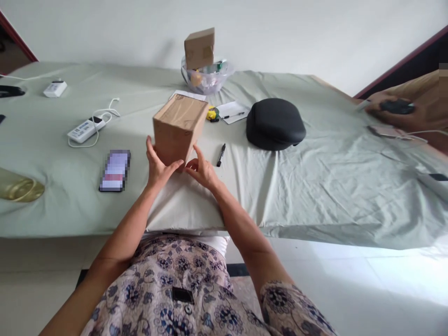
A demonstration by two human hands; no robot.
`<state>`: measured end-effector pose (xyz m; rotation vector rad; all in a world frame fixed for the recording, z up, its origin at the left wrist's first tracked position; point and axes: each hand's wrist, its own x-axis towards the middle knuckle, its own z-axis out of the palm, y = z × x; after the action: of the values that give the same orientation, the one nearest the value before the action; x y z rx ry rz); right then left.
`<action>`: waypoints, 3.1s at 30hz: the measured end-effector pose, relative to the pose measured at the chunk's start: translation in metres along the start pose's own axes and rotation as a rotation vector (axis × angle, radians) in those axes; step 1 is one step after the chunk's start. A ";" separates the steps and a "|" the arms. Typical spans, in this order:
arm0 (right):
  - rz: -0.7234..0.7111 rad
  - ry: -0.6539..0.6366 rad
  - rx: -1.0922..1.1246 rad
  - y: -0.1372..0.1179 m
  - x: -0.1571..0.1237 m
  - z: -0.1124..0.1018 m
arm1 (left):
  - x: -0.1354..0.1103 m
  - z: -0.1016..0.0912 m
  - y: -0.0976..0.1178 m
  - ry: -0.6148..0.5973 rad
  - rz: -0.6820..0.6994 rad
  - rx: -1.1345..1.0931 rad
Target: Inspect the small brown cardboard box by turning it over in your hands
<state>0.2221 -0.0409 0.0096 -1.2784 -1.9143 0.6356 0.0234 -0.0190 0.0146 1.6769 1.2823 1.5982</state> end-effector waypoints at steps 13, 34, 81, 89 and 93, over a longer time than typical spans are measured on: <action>-0.062 0.406 0.269 0.005 0.005 -0.012 | 0.004 -0.004 0.003 0.022 0.216 0.259; 0.005 0.698 0.941 0.010 0.012 -0.040 | 0.016 -0.024 -0.004 -0.139 0.580 0.277; -0.071 0.348 0.223 -0.009 0.008 0.003 | 0.009 -0.014 0.021 -0.031 -0.380 -0.606; -0.013 0.536 0.155 0.007 0.009 -0.015 | 0.011 -0.017 0.013 -0.083 -0.388 -0.621; -0.023 0.593 0.149 0.004 0.007 -0.024 | 0.011 -0.017 0.011 -0.109 -0.393 -0.644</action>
<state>0.2418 -0.0329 0.0240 -1.1821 -1.3651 0.3268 0.0093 -0.0182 0.0327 1.0248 0.8417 1.4422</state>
